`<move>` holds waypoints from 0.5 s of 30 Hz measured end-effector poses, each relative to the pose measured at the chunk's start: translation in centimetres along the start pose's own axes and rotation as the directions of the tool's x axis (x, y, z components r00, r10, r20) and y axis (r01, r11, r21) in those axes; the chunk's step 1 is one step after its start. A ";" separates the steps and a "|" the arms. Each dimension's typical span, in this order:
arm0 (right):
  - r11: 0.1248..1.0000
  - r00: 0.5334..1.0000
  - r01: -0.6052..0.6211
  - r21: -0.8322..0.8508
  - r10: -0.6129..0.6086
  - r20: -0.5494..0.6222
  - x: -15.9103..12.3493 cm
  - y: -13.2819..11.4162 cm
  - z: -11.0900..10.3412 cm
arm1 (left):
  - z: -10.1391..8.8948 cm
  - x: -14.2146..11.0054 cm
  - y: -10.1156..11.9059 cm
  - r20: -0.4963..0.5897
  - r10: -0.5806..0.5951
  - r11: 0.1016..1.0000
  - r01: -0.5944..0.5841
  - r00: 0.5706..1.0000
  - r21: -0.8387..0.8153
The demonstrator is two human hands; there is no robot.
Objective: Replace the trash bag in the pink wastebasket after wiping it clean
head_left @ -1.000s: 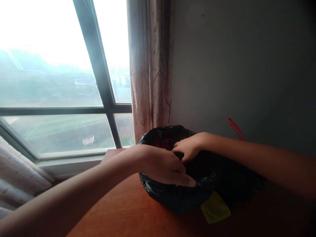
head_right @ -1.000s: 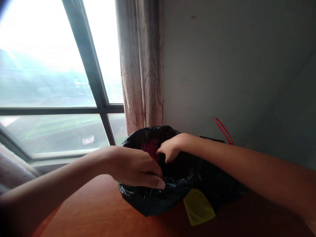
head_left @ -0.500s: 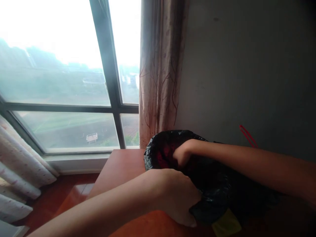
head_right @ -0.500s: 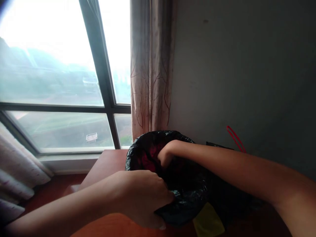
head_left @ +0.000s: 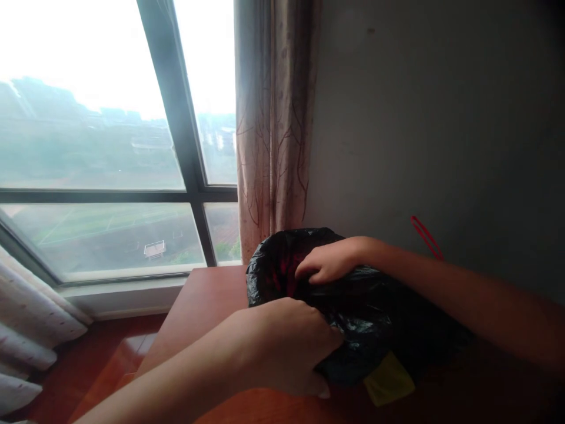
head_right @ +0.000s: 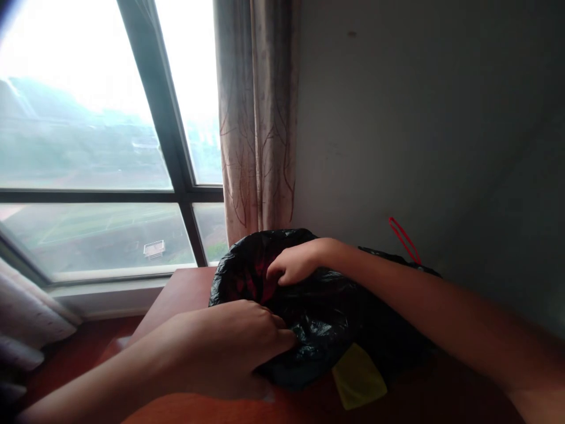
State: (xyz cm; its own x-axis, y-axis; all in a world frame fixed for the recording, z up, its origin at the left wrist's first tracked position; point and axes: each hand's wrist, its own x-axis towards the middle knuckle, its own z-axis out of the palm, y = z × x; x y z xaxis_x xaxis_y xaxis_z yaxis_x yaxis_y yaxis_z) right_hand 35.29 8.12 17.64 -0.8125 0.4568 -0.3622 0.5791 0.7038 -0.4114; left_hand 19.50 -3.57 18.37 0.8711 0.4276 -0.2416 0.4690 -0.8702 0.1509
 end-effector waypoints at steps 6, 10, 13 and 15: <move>0.989 0.751 0.004 0.147 0.094 -0.653 -11.6 -0.6 0.5 | 0.8 0.7 -0.1 -0.193 0.048 0.997 -0.036 0.980 0.064; 0.941 0.420 0.047 0.336 0.286 -0.861 -16.4 1.1 5.5 | 0.4 3.2 -1.0 -0.241 0.029 0.987 0.010 0.970 0.161; 0.896 0.324 0.076 0.437 0.393 -0.861 -17.8 3.4 10.3 | 0.1 5.4 -1.8 -0.262 -0.015 0.990 0.051 0.965 0.132; 0.857 0.318 0.081 0.509 0.462 -0.828 -18.3 4.5 13.3 | 0.1 6.9 -2.3 -0.279 -0.036 0.990 0.073 0.960 0.122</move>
State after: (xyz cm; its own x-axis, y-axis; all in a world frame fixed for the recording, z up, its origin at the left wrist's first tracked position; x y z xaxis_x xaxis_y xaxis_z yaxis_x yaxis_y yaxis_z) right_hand 53.67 -4.29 11.27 -0.0467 0.9208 0.3872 0.4648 0.3632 -0.8075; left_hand 24.37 1.34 16.24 0.8596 0.5102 0.0298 0.5100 -0.8601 0.0148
